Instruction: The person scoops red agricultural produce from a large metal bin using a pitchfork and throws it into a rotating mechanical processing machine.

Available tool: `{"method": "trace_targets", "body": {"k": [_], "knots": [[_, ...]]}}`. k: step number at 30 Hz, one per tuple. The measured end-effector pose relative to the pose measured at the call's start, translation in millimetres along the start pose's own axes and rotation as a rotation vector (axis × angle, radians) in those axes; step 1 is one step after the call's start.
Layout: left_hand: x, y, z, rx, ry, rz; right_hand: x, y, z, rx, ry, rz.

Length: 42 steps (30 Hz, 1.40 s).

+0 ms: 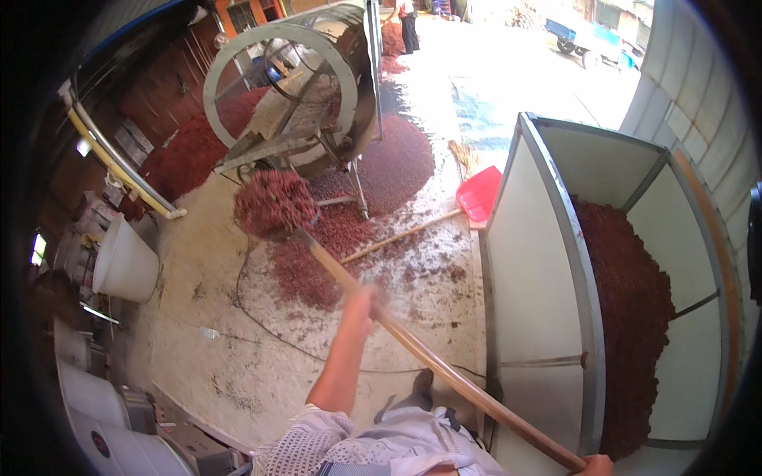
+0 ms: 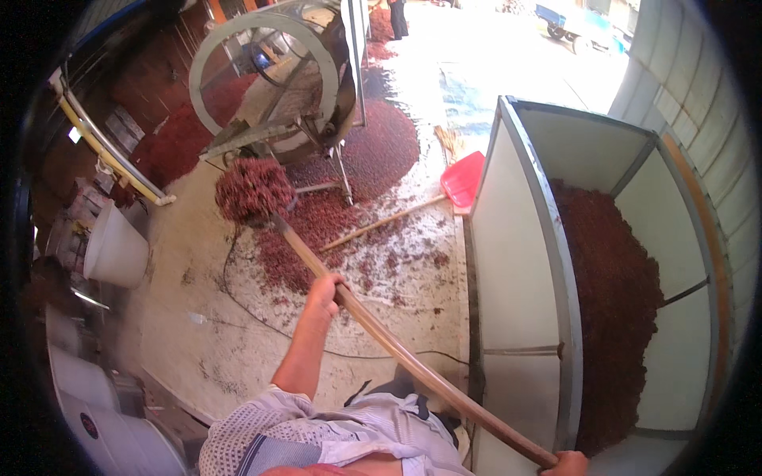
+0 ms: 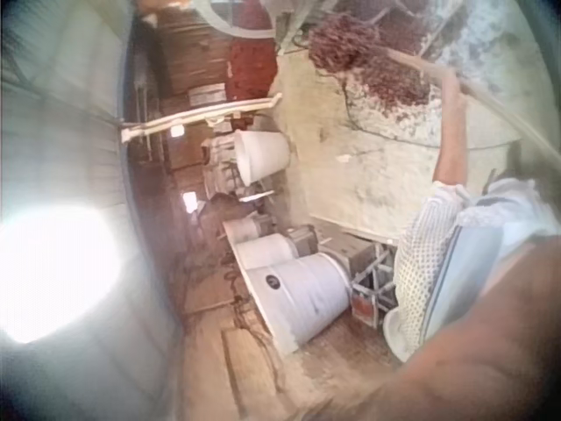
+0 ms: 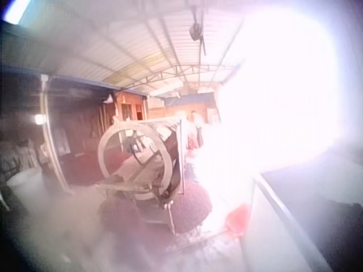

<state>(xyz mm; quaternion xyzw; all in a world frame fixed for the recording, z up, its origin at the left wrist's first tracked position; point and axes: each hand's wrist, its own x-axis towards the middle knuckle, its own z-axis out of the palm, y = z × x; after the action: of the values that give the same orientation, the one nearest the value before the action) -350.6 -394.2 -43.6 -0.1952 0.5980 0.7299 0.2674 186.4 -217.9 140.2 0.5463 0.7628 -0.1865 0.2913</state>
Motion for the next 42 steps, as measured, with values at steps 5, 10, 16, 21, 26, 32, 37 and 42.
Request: {"method": "trace_targets", "body": {"k": [5,10,16,21,26,32,37,42], "knots": [[12,168,33,0.203,0.124,0.446,15,-107,0,0.133,-0.047,-0.288],[29,111,11,-0.038,-0.013,0.324,2,-72,-60,0.176,-0.093,-0.213],[35,-89,-57,-0.303,0.112,-0.256,-2,-39,-63,-0.051,-0.048,0.056],[28,-162,-95,-0.325,0.178,-0.498,-17,-16,-39,-0.201,0.18,0.024],[21,-177,-62,-0.247,0.042,-0.513,-15,52,19,-0.184,0.483,0.094],[-12,-105,23,-0.172,-0.073,-0.437,-26,73,49,-0.061,0.721,-0.063],[-79,-52,131,-0.144,-0.351,-0.136,-52,110,90,0.143,0.894,0.015],[-169,-36,228,-0.303,-0.857,-0.172,-81,162,103,0.233,1.065,0.176]]}}
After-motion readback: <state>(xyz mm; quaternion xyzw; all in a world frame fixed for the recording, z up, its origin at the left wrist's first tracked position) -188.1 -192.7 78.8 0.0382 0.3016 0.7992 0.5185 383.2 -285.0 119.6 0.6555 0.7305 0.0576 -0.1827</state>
